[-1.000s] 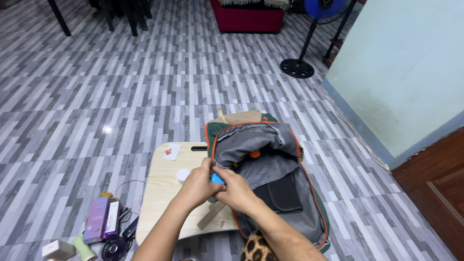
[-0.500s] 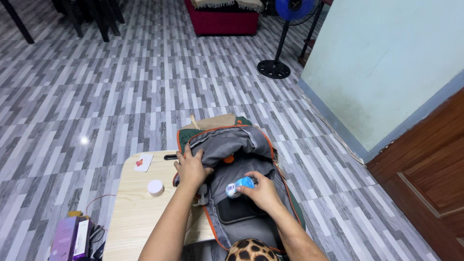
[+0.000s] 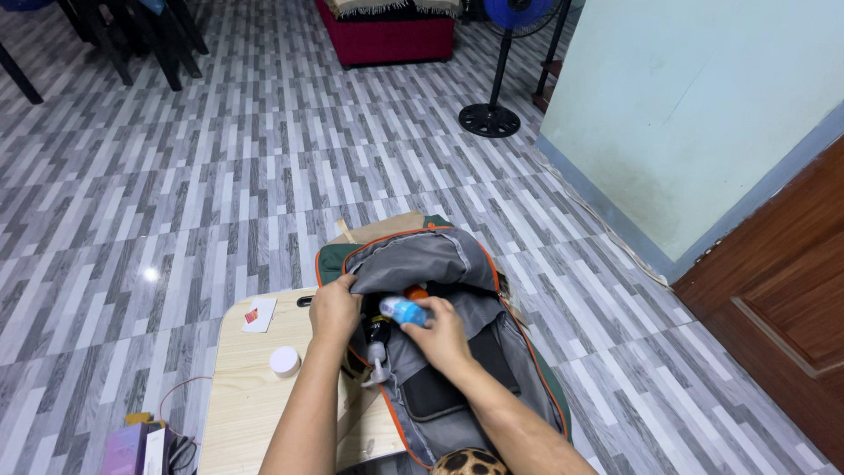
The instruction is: The person packs a small zippered pouch with assorted toiletry items, then places the pouch, a folded towel, bottles, a small handheld fan, a box, and a pair of glasses into an open backpack on the floor, and zips the backpack compartments closed.
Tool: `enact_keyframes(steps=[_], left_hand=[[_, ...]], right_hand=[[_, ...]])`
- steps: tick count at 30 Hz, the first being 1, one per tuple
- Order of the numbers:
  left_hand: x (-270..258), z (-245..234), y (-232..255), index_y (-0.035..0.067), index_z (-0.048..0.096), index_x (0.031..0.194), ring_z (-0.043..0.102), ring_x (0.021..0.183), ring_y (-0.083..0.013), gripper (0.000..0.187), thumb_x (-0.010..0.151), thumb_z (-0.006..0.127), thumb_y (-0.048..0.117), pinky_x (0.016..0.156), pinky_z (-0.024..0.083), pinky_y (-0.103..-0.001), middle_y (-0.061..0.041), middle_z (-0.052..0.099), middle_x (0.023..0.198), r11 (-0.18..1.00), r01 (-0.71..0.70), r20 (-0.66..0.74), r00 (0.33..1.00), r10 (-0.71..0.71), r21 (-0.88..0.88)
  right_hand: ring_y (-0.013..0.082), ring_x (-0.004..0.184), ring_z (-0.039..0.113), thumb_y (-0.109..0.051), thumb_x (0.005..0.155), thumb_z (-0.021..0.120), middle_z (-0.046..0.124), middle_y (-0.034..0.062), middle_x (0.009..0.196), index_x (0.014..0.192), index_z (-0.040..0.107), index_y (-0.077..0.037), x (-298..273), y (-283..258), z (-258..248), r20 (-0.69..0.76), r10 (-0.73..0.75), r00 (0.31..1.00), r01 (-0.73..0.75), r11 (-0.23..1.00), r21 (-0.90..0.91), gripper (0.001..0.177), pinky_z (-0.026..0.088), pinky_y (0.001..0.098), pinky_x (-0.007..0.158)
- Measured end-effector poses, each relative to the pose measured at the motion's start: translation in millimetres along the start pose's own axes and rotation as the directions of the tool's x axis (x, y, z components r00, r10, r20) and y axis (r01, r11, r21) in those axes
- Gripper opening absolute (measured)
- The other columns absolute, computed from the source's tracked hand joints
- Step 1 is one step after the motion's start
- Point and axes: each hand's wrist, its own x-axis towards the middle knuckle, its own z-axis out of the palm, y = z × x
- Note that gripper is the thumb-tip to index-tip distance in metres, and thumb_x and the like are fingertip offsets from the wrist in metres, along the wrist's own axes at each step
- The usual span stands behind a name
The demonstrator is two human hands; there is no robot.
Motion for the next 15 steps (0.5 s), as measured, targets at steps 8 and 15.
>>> enact_keyframes(steps=[8, 15], left_hand=[[1, -7, 2, 0.020, 0.077, 0.116, 0.070, 0.100, -0.0394, 0.039, 0.077, 0.071, 0.015, 0.090, 0.055, -0.048, -0.020, 0.074, 0.102, 1.000, -0.020, 0.034, 0.999, 0.020, 0.007], [8, 2, -8, 0.020, 0.078, 0.115, 0.070, 0.099, -0.0399, 0.040, 0.077, 0.068, 0.014, 0.091, 0.055, -0.047, -0.023, 0.073, 0.101, 0.999, 0.030, 0.015, 0.999, -0.030, -0.026]], right_hand=[[0.0430, 0.107, 0.062, -0.009, 0.074, 0.084, 0.060, 0.0191, 0.118, 0.115, 0.063, -0.005, 22, -4, 58, 0.012, -0.060, 0.998, 0.061, 0.984, -0.167, 0.046, 0.052, 0.0464, 0.087], [0.0475, 0.110, 0.059, -0.004, 0.083, 0.074, 0.060, 0.0244, 0.125, 0.123, 0.062, -0.005, 29, 45, 93, -0.018, -0.149, 0.989, 0.143, 0.974, -0.176, 0.042, 0.051, 0.0490, 0.090]])
